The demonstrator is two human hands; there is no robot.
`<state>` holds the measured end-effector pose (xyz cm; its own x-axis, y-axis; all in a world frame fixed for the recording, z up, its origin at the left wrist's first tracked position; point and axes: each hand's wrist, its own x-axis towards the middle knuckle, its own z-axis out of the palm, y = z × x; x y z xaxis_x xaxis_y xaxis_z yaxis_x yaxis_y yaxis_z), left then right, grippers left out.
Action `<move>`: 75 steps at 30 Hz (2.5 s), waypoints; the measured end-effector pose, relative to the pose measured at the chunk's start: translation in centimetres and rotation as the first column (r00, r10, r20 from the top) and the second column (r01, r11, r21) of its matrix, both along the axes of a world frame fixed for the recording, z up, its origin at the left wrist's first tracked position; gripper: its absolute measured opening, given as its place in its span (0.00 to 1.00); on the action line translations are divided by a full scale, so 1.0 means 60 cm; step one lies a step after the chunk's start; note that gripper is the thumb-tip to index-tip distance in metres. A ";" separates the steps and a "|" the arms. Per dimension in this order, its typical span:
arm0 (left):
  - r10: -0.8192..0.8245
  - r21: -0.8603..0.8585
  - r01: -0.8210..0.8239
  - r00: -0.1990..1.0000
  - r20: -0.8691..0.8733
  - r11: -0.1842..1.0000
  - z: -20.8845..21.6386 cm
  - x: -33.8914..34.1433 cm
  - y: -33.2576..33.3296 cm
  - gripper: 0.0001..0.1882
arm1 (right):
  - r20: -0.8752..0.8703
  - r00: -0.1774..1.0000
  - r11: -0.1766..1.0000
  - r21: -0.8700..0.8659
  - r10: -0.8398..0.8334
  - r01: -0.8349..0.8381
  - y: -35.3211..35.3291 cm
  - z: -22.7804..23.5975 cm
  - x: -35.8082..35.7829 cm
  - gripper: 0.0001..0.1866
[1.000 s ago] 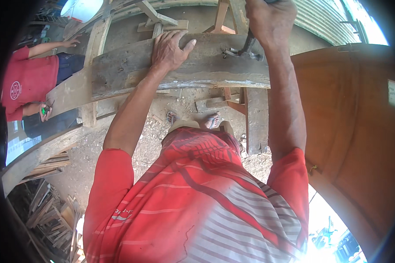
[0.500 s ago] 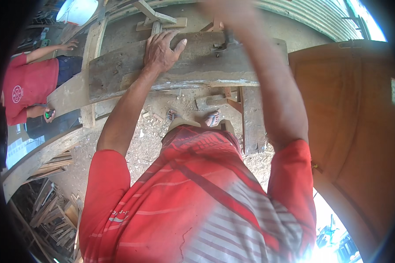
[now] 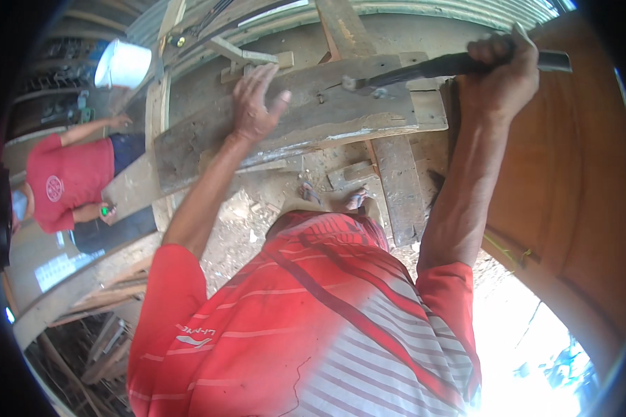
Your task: The person removes nails and hardware from wooden boards using a hammer, pliers, and a punch.
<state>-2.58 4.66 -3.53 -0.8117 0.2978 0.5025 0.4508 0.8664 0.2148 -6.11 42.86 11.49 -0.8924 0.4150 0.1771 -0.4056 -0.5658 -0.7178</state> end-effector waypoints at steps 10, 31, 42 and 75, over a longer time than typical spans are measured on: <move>-0.452 0.342 0.299 0.508 0.734 0.891 0.121 -0.004 0.067 0.22 | -0.156 0.986 0.976 0.196 -0.064 0.095 -0.153 0.091 0.085 0.15; 0.286 0.020 -0.302 0.920 0.268 0.953 -0.023 -0.006 -0.109 0.25 | 0.142 0.989 0.970 0.242 -0.048 0.012 -0.099 0.033 -0.022 0.16; -0.308 0.298 0.293 0.951 0.003 0.909 0.024 0.094 0.001 0.22 | -0.011 0.996 0.971 0.224 0.087 -0.082 -0.167 0.035 0.088 0.19; 0.438 0.150 -0.477 0.869 0.231 0.866 -0.035 0.093 -0.496 0.18 | 0.015 0.912 0.663 0.682 0.410 -0.309 -0.836 0.029 0.060 0.09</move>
<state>3.00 -25.09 -5.63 -0.9146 -0.2185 0.3401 -0.0501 0.8961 0.4410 -2.50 -7.30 13.25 -0.8945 -0.2020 0.3988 -0.3883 -0.0912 -0.9170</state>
